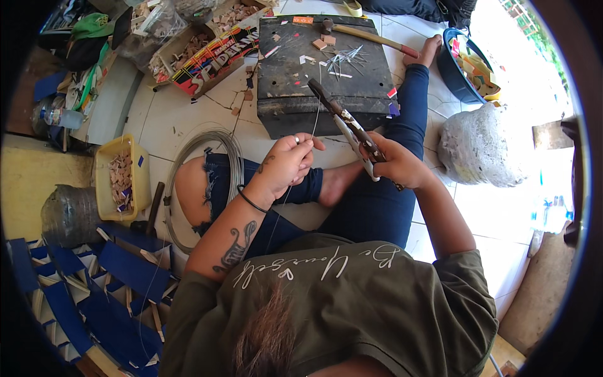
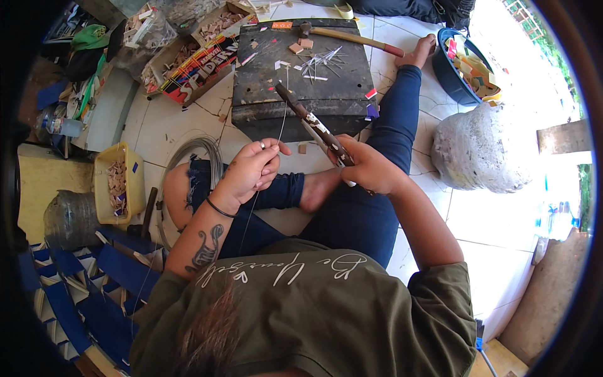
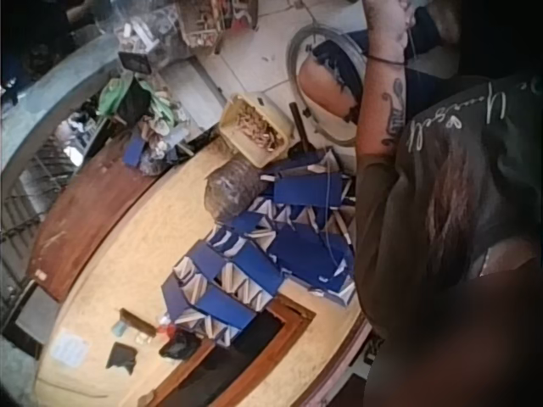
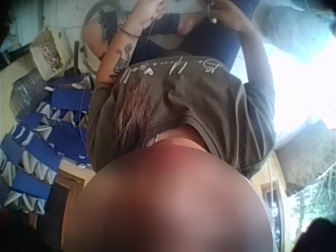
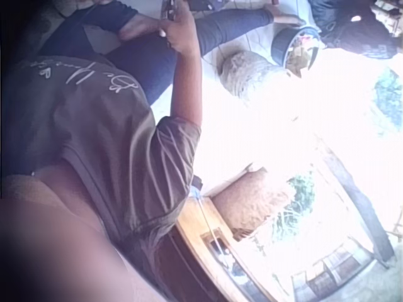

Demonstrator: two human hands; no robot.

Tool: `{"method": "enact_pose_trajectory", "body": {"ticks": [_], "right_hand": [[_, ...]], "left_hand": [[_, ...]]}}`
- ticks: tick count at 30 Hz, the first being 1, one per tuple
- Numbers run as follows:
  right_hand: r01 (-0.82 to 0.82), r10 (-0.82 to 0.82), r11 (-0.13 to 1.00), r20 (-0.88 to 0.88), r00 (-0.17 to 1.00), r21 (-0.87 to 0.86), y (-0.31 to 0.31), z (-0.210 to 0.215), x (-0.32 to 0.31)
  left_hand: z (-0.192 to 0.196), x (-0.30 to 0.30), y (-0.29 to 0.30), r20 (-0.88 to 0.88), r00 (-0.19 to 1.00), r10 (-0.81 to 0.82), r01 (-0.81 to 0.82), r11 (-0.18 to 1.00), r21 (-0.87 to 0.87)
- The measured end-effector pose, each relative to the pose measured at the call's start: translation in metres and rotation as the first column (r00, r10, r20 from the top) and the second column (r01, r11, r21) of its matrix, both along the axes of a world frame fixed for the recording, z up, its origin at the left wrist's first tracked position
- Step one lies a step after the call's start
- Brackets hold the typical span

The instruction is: The person sits on the floor and repeatedly cuts short lengths of metal wire using pliers. They hold the wire with one hand and use the pliers in the other hand to snip the wire, then place the cut pieces onto a nearby wooden board.

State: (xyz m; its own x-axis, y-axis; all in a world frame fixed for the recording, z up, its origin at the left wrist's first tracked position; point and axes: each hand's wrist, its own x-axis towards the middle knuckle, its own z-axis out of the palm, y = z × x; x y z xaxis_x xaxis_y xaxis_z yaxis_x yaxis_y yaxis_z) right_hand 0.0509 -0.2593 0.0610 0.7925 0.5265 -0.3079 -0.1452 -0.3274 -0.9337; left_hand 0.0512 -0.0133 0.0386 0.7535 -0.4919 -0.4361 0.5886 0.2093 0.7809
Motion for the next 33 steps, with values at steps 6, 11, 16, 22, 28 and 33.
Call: {"method": "enact_pose_trajectory", "body": {"ticks": [6, 11, 16, 22, 28, 33], "right_hand": [[0.147, -0.134, 0.983, -0.116, 0.984, 0.107, 0.006, -0.017, -0.005], [0.165, -0.117, 0.978, -0.328, 0.937, 0.125, 0.011, -0.030, -0.006], [0.099, -0.063, 0.991, -0.351, 0.934, 0.086, 0.006, -0.040, 0.002], [0.084, -0.076, 0.996, -0.284, 0.956, 0.017, 0.004, -0.042, 0.003], [0.201, -0.195, 0.979, -0.193, 0.962, 0.015, 0.001, -0.041, 0.005], [0.225, -0.227, 0.974, -0.202, 0.953, -0.030, -0.001, -0.041, 0.009]], "left_hand": [[0.002, -0.001, -0.006, 0.064, 0.997, 0.039, -0.042, 0.998, 0.043], [0.001, 0.002, -0.010, 0.088, 0.994, 0.061, -0.066, 0.996, 0.055], [-0.001, 0.004, -0.010, 0.104, 0.994, 0.034, -0.040, 0.998, 0.055], [0.000, 0.007, -0.009, 0.101, 0.995, -0.013, 0.003, 0.996, 0.093], [-0.006, -0.015, -0.008, 0.082, 0.990, 0.116, -0.127, 0.980, 0.154], [-0.015, -0.031, -0.008, 0.169, 0.979, 0.112, -0.152, 0.958, 0.244]]}}
